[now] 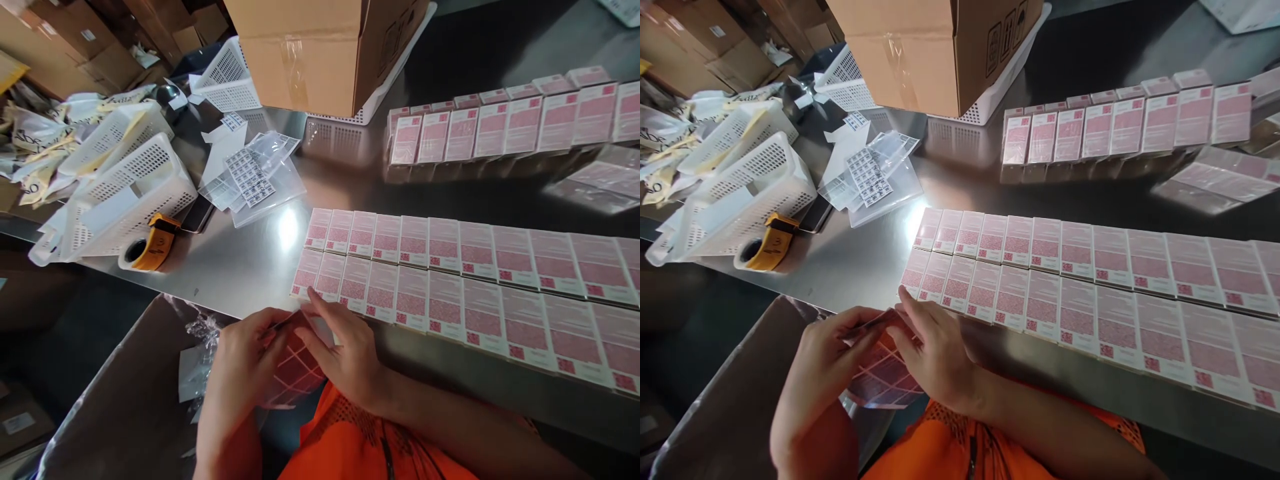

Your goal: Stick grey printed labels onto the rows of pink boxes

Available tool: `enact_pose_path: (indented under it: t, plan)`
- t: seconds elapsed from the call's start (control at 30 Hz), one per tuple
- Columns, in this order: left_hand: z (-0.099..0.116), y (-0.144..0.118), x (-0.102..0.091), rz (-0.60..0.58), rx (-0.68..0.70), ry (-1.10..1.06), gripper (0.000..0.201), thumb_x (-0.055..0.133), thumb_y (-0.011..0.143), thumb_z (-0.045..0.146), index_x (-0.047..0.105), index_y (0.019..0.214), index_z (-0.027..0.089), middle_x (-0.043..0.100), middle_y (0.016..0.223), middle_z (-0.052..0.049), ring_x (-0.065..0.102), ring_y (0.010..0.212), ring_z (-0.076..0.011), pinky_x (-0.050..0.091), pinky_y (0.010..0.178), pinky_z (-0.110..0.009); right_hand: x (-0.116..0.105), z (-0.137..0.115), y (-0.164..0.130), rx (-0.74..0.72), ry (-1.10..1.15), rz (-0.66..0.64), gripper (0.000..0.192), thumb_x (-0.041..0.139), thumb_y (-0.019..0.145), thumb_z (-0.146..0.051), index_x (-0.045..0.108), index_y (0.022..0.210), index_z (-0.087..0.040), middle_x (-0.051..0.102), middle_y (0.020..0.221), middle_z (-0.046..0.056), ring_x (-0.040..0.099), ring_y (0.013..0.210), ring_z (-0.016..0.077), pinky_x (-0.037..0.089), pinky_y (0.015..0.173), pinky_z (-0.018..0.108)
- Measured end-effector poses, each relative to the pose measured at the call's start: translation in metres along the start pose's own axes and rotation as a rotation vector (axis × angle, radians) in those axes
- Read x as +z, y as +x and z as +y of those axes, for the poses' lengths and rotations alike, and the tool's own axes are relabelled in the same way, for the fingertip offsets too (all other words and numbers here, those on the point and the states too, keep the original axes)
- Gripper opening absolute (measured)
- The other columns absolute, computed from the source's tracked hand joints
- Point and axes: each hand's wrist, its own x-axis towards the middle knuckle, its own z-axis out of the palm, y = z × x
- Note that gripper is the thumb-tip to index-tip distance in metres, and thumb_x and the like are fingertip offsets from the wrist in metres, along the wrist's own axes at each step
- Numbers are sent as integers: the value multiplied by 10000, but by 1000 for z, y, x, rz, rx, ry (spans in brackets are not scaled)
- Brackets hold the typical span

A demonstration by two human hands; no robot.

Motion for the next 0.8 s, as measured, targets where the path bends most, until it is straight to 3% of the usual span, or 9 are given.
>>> enact_pose_path:
  t: [0.13, 0.33, 0.5, 0.63, 0.8]
  plan:
    - [-4, 1, 1, -14, -29, -35, 192, 591, 856, 211, 724, 992, 235, 759, 903, 19, 683, 743, -128, 497, 673, -209, 1, 3, 2, -51, 21, -4, 344, 619, 891, -119, 622, 1215, -235, 730, 1044, 40, 690, 950, 160, 585, 840, 301]
    - [-8, 3, -1, -48, -97, -87, 209, 590, 881, 311, 739, 992, 216, 760, 896, -2, 677, 730, -138, 496, 637, -213, 4, 4, 2, -159, -14, -63, 289, 611, 890, -108, 627, 1163, -199, 717, 1135, 58, 670, 1051, 169, 550, 959, 328]
    - [-27, 7, -11, -301, -97, -284, 361, 631, 859, 356, 691, 1179, 198, 749, 1047, -49, 685, 897, -195, 526, 799, -263, 5, 4, 3, -182, -112, -134, 65, 598, 913, -174, 655, 941, -184, 746, 998, 54, 702, 961, 175, 562, 885, 304]
    - [-43, 16, -12, -394, -150, -329, 476, 606, 868, 456, 643, 1257, 184, 753, 1012, -73, 677, 972, -241, 524, 838, -306, 8, 0, 2, -256, -237, -294, 148, 517, 953, -149, 660, 989, -162, 728, 1049, 80, 690, 981, 177, 560, 871, 286]
    - [-57, 26, -2, -473, -187, -318, 470, 587, 875, 471, 642, 1244, 186, 756, 929, -83, 700, 861, -231, 527, 740, -292, 23, 0, -13, -380, -429, -453, 227, 450, 958, -115, 652, 867, -165, 712, 982, 107, 672, 988, 184, 578, 781, 263]
